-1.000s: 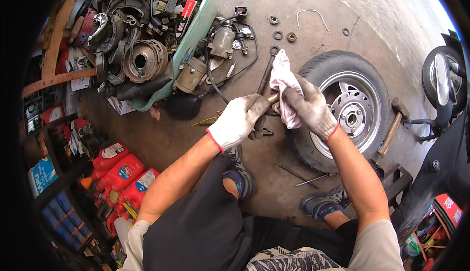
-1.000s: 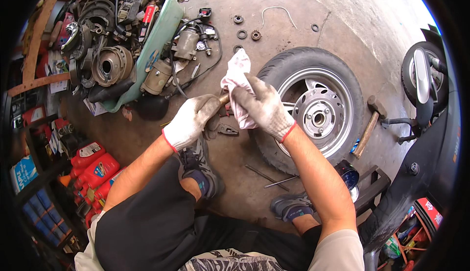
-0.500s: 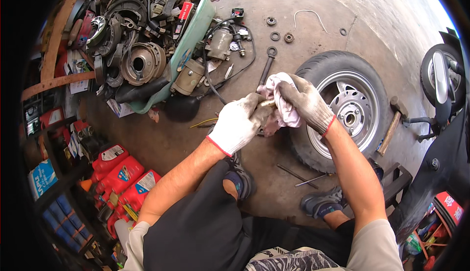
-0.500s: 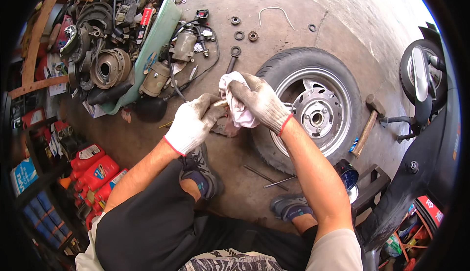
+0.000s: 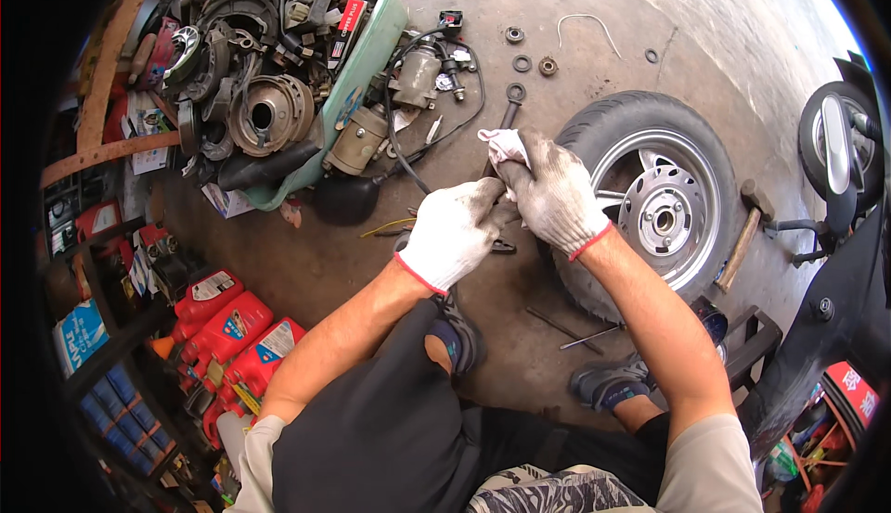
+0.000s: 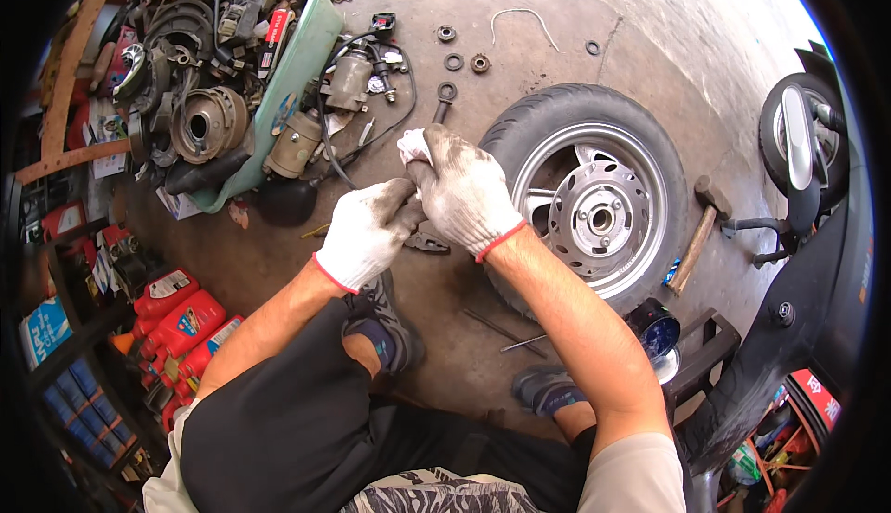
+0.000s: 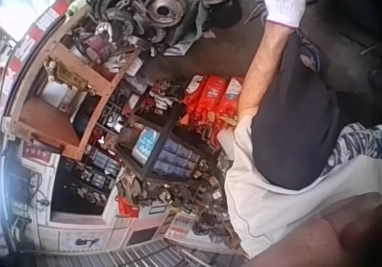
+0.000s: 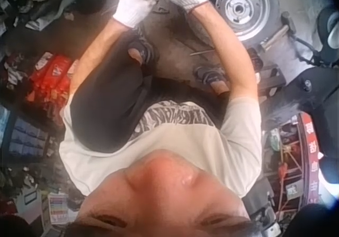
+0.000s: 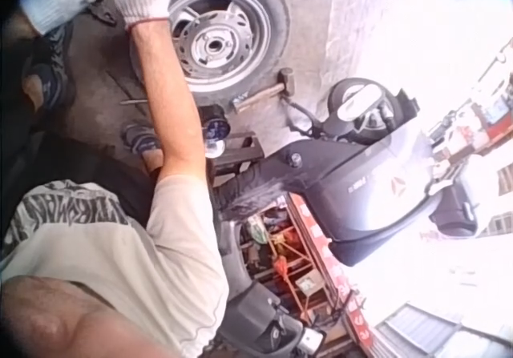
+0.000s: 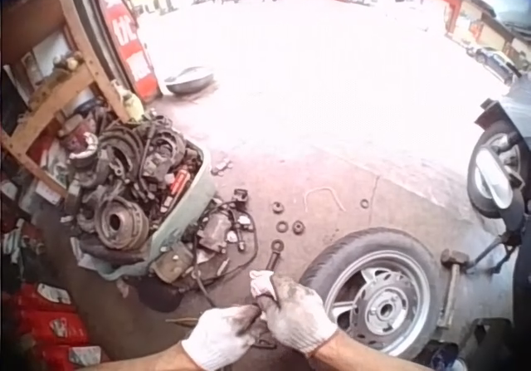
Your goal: Cleaning and inspecting motorcycle wheel hub components and axle.
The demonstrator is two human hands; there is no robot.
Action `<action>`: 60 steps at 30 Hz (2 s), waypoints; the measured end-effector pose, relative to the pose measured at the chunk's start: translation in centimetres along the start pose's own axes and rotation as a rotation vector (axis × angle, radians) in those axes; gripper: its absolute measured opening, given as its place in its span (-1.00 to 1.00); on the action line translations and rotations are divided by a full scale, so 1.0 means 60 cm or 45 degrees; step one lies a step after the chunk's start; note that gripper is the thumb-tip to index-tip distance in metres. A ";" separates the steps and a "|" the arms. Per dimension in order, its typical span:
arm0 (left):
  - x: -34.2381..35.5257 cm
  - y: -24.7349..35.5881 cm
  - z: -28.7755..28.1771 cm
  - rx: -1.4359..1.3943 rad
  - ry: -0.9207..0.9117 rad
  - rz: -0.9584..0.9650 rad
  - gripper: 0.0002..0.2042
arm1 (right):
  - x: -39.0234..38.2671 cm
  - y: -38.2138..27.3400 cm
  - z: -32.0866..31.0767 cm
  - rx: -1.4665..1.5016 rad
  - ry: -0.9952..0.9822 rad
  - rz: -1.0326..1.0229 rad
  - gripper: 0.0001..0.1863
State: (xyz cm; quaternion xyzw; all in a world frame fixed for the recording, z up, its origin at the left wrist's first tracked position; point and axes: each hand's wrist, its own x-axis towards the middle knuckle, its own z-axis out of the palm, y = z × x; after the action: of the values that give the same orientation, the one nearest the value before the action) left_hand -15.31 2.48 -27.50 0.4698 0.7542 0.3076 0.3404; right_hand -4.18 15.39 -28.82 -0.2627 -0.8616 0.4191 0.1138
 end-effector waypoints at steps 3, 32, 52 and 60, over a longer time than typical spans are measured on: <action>0.003 0.011 -0.003 0.064 0.037 0.052 -0.74 | 0.013 0.048 0.019 0.049 -0.049 0.156 -0.65; 0.011 0.004 -0.018 -0.074 -0.146 -0.192 -0.73 | -0.020 0.035 -0.005 0.071 -0.031 -0.270 -0.59; 0.009 0.014 -0.015 -0.062 -0.004 -0.181 -0.71 | -0.003 0.004 -0.052 0.414 -0.208 0.397 -0.66; 0.010 -0.009 -0.004 -0.056 -0.173 -0.059 -0.71 | -0.004 0.026 -0.015 0.130 -0.025 0.159 -0.72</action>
State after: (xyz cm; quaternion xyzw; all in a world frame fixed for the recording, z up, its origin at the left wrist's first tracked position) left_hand -15.99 2.81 -27.94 0.4645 0.7330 0.2835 0.4081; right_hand -3.01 16.65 -29.48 -0.3055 -0.8221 0.4714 0.0923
